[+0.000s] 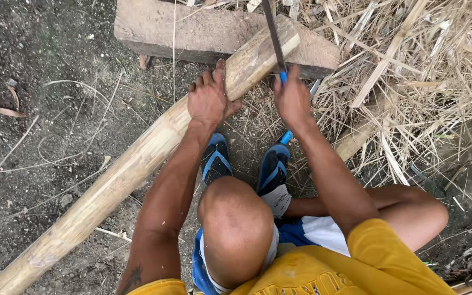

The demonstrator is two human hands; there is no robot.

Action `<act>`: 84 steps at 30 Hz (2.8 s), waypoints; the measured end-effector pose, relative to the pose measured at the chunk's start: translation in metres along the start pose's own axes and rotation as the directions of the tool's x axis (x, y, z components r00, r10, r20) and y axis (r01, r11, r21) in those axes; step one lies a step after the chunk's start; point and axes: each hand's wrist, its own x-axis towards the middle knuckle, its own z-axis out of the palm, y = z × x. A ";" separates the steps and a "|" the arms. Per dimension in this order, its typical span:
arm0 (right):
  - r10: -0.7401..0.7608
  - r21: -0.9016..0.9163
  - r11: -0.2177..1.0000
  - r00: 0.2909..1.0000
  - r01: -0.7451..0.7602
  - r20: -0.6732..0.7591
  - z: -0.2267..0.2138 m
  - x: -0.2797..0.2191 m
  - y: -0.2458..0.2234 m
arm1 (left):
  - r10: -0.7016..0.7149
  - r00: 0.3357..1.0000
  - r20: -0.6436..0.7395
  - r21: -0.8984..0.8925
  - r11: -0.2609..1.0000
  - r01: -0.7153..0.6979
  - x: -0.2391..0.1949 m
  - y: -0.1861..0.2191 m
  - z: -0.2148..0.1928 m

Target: The person sits on the ground and uses a machete to repeatedly strike and shape a cylindrical wooden log. They hold the log with their left hand and swing the machete with their right hand, removing wood shavings.

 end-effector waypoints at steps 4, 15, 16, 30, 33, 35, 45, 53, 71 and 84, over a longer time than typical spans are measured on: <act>-0.063 -0.055 0.996 0.998 0.063 0.016 -0.009 0.014 -0.024 | 0.026 1.000 0.015 0.043 0.999 -0.026 0.005 -0.007 -0.005; -0.074 -0.091 0.993 0.997 0.075 0.012 0.001 -0.045 0.014 | 0.062 0.994 0.093 -0.109 0.993 -0.052 0.027 -0.036 -0.003; -0.085 -0.063 0.995 0.996 0.084 -0.023 0.009 -0.009 -0.006 | 0.060 0.994 0.094 -0.100 0.994 -0.050 0.029 -0.037 -0.003; 0.059 -0.133 0.990 0.995 -0.049 0.076 0.013 -0.084 0.028 | 0.203 0.978 0.044 -0.415 0.894 -0.167 0.068 -0.077 0.016; 0.034 0.055 0.998 0.996 -0.039 0.076 0.026 -0.033 0.009 | 0.133 0.981 0.141 -0.441 0.895 -0.058 0.065 -0.076 0.004; 0.025 0.104 0.994 0.998 -0.032 0.064 0.035 0.021 -0.017 | 0.066 0.983 0.169 -0.317 0.948 -0.010 0.048 -0.060 0.003; -0.061 -0.025 0.998 0.998 0.061 -0.008 0.035 -0.012 -0.002 | 0.041 0.998 -0.046 -0.017 0.999 -0.042 0.029 -0.054 -0.009; -0.169 -0.220 0.967 0.972 0.131 -0.163 0.054 0.006 -0.004 | 0.049 0.996 -0.080 -0.096 0.994 -0.057 0.045 -0.060 -0.018; 0.255 0.250 0.952 0.907 -0.176 -0.335 -0.011 -0.060 0.101 | 0.681 0.716 -0.153 0.242 0.728 -0.641 0.067 0.070 0.012; 0.464 0.351 0.871 0.809 -0.342 -0.362 0.033 -0.097 0.202 | 0.078 0.969 0.233 -0.147 0.988 -0.044 0.003 0.141 0.282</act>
